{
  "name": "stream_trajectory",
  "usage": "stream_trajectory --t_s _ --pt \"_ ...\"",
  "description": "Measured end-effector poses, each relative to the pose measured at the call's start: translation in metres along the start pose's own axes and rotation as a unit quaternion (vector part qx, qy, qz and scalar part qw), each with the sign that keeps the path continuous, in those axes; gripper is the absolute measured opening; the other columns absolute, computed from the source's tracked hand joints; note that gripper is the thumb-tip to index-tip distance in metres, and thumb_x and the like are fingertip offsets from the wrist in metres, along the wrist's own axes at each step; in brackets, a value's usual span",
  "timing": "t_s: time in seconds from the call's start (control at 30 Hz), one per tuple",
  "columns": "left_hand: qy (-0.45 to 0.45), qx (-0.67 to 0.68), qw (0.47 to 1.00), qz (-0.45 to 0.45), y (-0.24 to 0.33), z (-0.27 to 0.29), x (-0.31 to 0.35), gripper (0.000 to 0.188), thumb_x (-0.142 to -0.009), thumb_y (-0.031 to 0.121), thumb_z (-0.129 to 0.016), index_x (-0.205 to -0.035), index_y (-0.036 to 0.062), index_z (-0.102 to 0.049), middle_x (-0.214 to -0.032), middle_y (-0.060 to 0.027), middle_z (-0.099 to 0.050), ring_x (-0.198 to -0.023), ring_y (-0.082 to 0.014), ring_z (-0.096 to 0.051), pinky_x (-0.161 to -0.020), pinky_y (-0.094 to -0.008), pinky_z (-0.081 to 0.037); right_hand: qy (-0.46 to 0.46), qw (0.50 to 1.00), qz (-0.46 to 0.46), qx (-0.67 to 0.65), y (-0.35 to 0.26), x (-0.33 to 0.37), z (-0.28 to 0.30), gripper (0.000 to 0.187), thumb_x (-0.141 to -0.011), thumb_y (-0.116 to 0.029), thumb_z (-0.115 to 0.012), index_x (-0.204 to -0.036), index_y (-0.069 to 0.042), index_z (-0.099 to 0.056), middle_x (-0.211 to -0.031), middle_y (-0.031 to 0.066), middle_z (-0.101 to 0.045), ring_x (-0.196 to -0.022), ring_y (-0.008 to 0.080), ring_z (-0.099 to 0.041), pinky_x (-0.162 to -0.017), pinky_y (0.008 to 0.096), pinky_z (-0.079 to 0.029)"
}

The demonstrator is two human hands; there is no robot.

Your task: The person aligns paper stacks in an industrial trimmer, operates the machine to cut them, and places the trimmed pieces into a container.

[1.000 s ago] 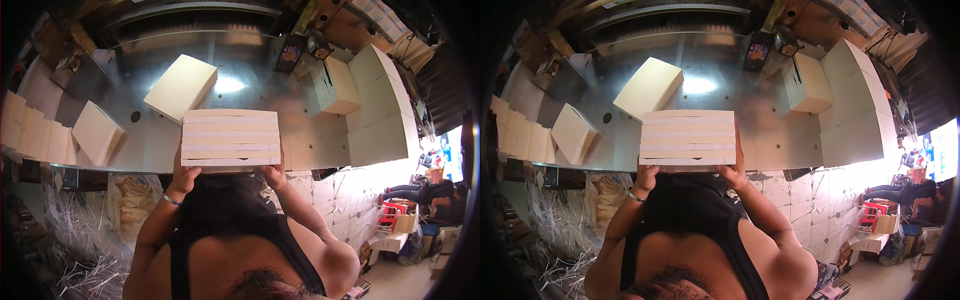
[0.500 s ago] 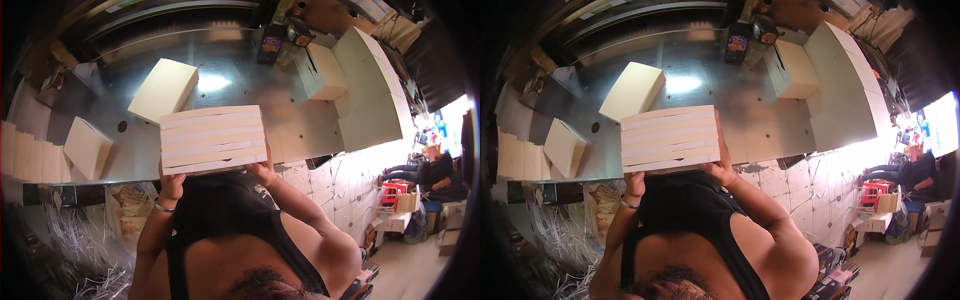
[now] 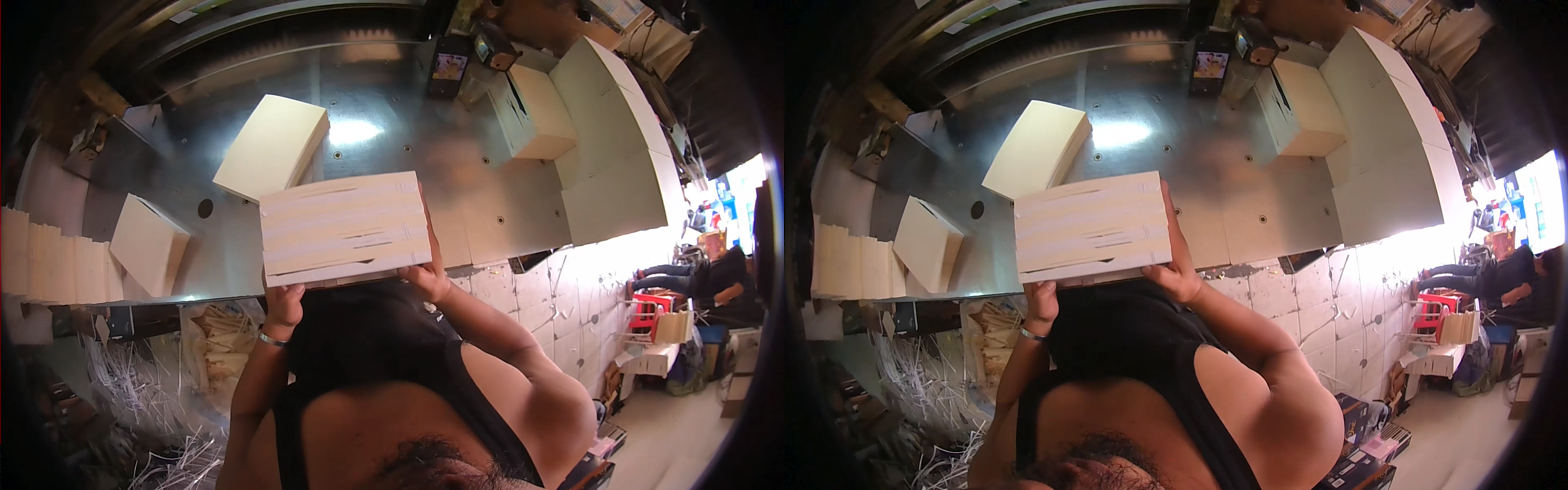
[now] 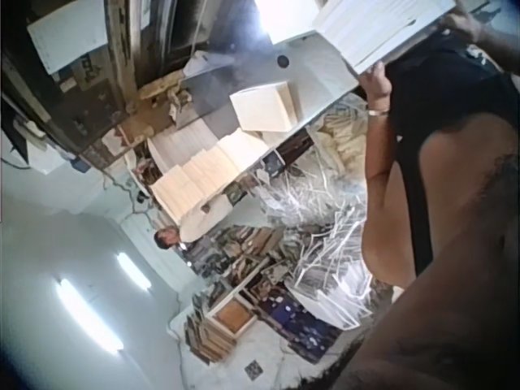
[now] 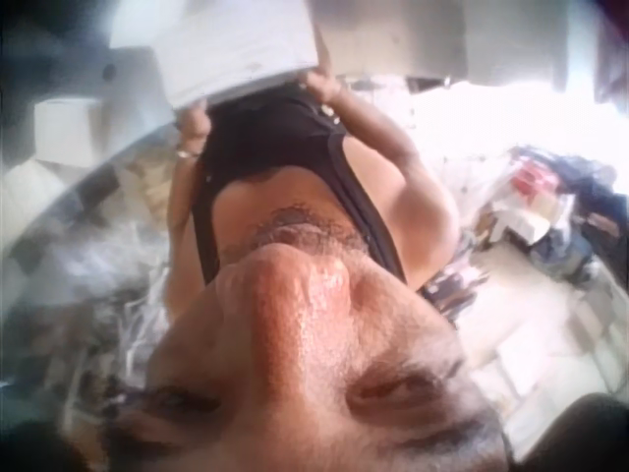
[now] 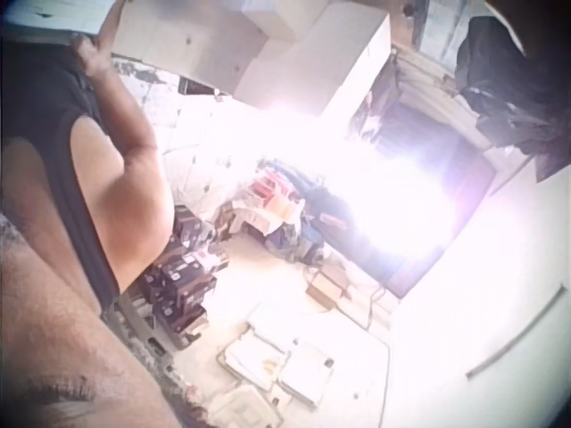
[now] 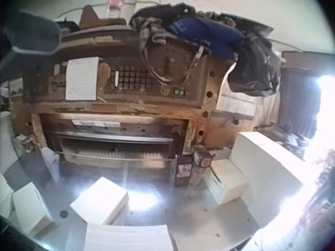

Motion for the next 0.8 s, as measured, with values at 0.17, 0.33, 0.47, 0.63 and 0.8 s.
stream_trajectory --t_s 0.17,0.33,0.47,0.63,0.8 --pt "-0.018 -0.041 0.999 0.01 0.021 -0.008 -0.007 0.064 -0.081 0.01 -0.064 -0.141 -0.0026 -0.045 -0.133 -0.0099 -0.057 -0.122 -0.019 -0.054 -0.107 -0.0347 -0.041 -0.021 0.998 0.025 0.061 -0.005 -0.003 0.005 0.121 -0.078 -0.046 -0.066 -0.161 0.006 0.005 -0.17 0.025 -0.002 -0.158 0.036 -0.004 -0.126 0.0474 -0.003" --pt "-0.086 -0.235 0.963 -0.102 0.098 -0.027 -0.049 0.078 -0.077 0.018 -0.074 -0.145 -0.0019 -0.042 -0.138 -0.0108 -0.053 -0.13 -0.0219 -0.051 -0.112 -0.0379 -0.039 -0.052 0.992 0.007 0.116 -0.014 -0.019 0.028 0.128 -0.068 -0.034 -0.083 -0.164 -0.003 -0.004 -0.166 0.023 -0.017 -0.156 0.0376 -0.016 -0.125 0.0499 -0.014" --pt "-0.167 -0.217 0.96 -0.063 0.101 -0.025 -0.061 0.102 -0.064 0.029 -0.09 -0.148 -0.0004 -0.04 -0.139 -0.0108 -0.053 -0.131 -0.024 -0.051 -0.113 -0.0384 -0.038 -0.056 0.992 -0.069 0.093 -0.009 -0.027 0.039 0.128 -0.056 -0.019 -0.094 -0.162 -0.008 -0.022 -0.158 0.0158 -0.034 -0.151 0.0337 -0.029 -0.121 0.0507 -0.031" --pt "-0.143 -0.219 0.965 -0.019 0.105 -0.015 -0.056 0.113 -0.054 0.029 -0.097 -0.148 0.0019 -0.04 -0.141 -0.0112 -0.05 -0.135 -0.0267 -0.049 -0.113 -0.0431 -0.041 -0.054 0.993 -0.058 0.085 -0.014 -0.033 0.034 0.124 -0.053 -0.018 -0.095 -0.158 -0.006 -0.03 -0.154 0.0138 -0.039 -0.148 0.031 -0.036 -0.119 0.0499 -0.037" --pt "-0.109 -0.21 0.971 -0.03 0.112 -0.001 -0.048 0.117 -0.054 0.03 -0.098 -0.149 0.0017 -0.037 -0.141 -0.0121 -0.051 -0.136 -0.0266 -0.049 -0.111 -0.0444 -0.044 -0.07 0.994 -0.032 0.078 -0.016 -0.044 0.022 0.121 -0.055 -0.018 -0.095 -0.158 -0.006 -0.032 -0.153 0.0142 -0.041 -0.147 0.0309 -0.038 -0.119 0.0498 -0.037"
Point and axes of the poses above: each hand's wrist, its own x-axis away from the middle knuckle, its own z-axis out of the back of the hand, y = z × x, the point moved 7 cm from there along -x, towards the middle knuckle
